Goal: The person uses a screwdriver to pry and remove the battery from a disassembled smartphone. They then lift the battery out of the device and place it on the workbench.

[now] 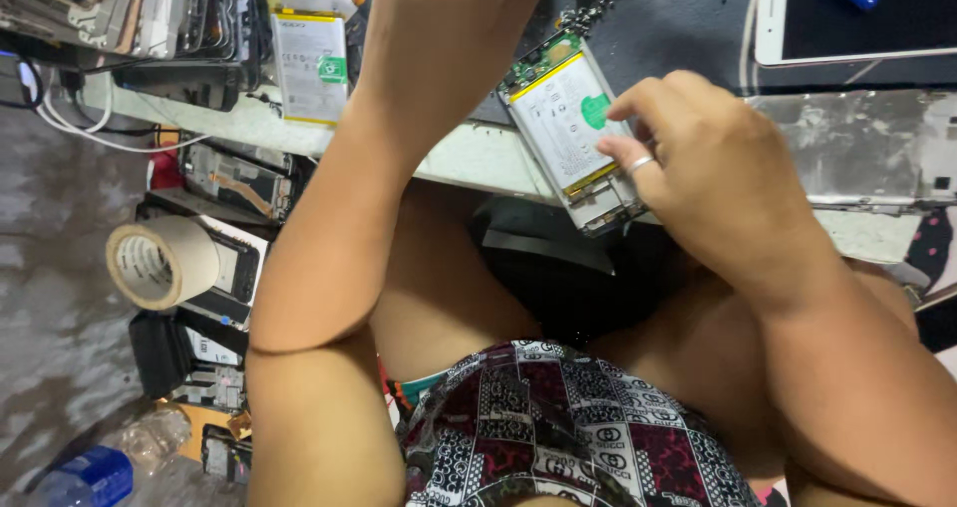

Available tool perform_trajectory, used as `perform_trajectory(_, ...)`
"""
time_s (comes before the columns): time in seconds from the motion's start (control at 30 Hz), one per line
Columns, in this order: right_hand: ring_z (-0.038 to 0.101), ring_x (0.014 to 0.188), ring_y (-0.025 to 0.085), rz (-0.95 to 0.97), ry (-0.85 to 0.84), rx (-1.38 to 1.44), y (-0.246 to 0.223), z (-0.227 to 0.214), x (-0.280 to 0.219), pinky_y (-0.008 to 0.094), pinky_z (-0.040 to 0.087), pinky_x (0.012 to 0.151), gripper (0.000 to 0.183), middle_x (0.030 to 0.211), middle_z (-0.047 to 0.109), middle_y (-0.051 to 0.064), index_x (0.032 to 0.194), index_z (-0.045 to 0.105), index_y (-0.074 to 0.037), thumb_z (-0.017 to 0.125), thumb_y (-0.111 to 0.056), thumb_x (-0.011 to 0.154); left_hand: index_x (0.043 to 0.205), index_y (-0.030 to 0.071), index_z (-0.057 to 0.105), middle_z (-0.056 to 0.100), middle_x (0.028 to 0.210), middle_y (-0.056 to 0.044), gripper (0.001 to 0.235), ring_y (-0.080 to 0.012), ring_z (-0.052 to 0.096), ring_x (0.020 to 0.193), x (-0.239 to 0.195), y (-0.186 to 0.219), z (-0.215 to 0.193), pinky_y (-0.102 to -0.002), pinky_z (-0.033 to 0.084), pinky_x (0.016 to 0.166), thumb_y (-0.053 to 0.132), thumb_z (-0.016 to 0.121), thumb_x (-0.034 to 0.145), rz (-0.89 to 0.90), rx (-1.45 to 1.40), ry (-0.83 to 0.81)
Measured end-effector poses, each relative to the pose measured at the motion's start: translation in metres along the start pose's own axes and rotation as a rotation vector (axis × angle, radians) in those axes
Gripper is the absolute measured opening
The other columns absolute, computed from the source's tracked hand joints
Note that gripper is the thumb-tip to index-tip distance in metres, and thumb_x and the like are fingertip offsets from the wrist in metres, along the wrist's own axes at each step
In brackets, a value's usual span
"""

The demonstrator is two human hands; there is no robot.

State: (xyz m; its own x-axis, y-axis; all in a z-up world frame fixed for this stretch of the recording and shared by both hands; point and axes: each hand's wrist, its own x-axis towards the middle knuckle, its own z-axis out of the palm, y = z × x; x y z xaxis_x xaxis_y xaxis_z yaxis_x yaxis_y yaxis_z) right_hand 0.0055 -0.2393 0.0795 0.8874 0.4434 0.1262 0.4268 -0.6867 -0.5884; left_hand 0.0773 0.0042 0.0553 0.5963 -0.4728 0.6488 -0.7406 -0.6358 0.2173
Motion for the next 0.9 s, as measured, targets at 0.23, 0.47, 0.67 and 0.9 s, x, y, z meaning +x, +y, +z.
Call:
perform_trajectory(0.23, 0.068, 0.083, 0.036, -0.004, 0.031, 0.006, 0.0, -0.002, 0.002, 0.045, 0.053, 0.072, 0.018, 0.095, 0.066, 0.02, 0.109, 0.069, 0.0, 0.073, -0.002, 0.092, 0.102, 0.01, 0.068, 0.063, 0.106, -0.004, 0.014, -0.0283, 0.061, 0.103, -0.045, 0.037, -0.028, -0.042, 0.047, 0.093, 0.01, 0.081, 0.097, -0.211, -0.117, -0.154)
perform_trajectory(0.47, 0.07, 0.085, 0.035, -0.051, 0.133, -0.029, 0.012, -0.009, 0.004, 0.041, 0.055, 0.073, 0.02, 0.097, 0.068, 0.02, 0.112, 0.069, 0.002, 0.074, 0.006, 0.093, 0.112, 0.011, 0.067, 0.064, 0.118, -0.003, 0.024, -0.0274, 0.059, 0.118, -0.066, 0.062, -0.011, -0.044, 0.043, 0.104, 0.013, 0.08, 0.092, -0.182, -0.076, -0.193)
perform_trajectory(0.67, 0.067, 0.091, 0.034, -0.051, 0.08, 0.041, 0.016, 0.004, 0.006, 0.043, 0.053, 0.079, 0.02, 0.1, 0.066, 0.017, 0.112, 0.07, -0.001, 0.08, -0.006, 0.096, 0.113, 0.011, 0.067, 0.064, 0.118, -0.003, 0.026, -0.0265, 0.06, 0.117, -0.062, 0.063, -0.01, -0.043, 0.043, 0.106, 0.013, 0.079, 0.09, -0.18, -0.054, -0.239)
perform_trajectory(0.9, 0.066, 0.091, 0.034, -0.105, 0.147, -0.182, 0.006, 0.031, 0.005, 0.043, 0.055, 0.079, 0.008, 0.097, 0.065, 0.013, 0.093, 0.069, -0.004, 0.074, -0.011, 0.094, 0.107, 0.011, 0.071, 0.067, 0.111, -0.003, 0.02, -0.0244, 0.062, 0.105, -0.055, 0.069, -0.01, -0.042, 0.042, 0.104, 0.014, 0.079, 0.09, -0.172, -0.018, -0.246)
